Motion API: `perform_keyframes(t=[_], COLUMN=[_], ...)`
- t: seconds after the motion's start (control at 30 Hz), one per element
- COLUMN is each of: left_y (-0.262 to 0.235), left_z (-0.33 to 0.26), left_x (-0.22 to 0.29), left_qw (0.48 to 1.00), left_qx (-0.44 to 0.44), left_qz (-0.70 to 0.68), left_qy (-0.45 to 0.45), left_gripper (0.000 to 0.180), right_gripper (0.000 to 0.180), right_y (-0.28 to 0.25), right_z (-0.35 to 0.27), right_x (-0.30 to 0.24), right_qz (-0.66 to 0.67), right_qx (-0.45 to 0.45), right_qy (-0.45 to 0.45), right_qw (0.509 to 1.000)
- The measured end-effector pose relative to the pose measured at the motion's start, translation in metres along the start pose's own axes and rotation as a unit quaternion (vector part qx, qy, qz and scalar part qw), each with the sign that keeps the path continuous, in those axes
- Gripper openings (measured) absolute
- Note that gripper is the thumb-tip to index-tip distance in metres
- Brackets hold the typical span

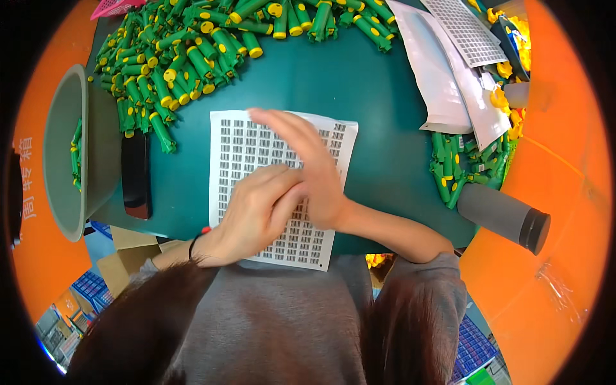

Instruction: Applying identification stickers from a sheet onto green toy components at a factory workbench.

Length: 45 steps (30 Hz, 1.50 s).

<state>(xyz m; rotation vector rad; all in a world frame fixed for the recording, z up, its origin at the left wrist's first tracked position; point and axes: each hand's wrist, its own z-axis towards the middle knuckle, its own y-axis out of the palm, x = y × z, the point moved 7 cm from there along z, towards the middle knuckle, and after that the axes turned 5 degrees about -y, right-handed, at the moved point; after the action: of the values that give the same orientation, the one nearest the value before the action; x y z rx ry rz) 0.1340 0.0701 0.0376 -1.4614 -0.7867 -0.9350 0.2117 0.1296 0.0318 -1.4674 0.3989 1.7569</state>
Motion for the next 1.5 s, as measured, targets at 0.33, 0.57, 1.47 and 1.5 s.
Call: perform_keyframes(t=[0.33, 0.57, 1.47, 1.5], left_y=[-0.255, -0.089, 0.024, 0.025], left_z=[-0.093, 0.016, 0.063, 0.061], left_x=[0.017, 0.007, -0.023, -0.023], left_qw=[0.679, 0.941, 0.901, 0.898], left_qx=[0.483, 0.186, 0.111, 0.102], left_qz=[0.551, 0.229, 0.272, 0.279], left_qy=[-0.053, 0.164, 0.318, 0.323], left_gripper=[0.021, 0.023, 0.038, 0.04], right_gripper=[0.037, 0.034, 0.026, 0.026], right_y=[-0.174, -0.167, -0.123, -0.124], right_z=[0.106, 0.083, -0.066, -0.067], right_x=[0.082, 0.103, 0.064, 0.065], right_qz=[-0.531, -0.596, 0.226, 0.225], right_qx=[0.118, 0.04, 0.359, 0.361], right_qy=[-0.005, 0.133, 0.095, 0.096], right_qw=[0.839, 0.791, 0.901, 0.9])
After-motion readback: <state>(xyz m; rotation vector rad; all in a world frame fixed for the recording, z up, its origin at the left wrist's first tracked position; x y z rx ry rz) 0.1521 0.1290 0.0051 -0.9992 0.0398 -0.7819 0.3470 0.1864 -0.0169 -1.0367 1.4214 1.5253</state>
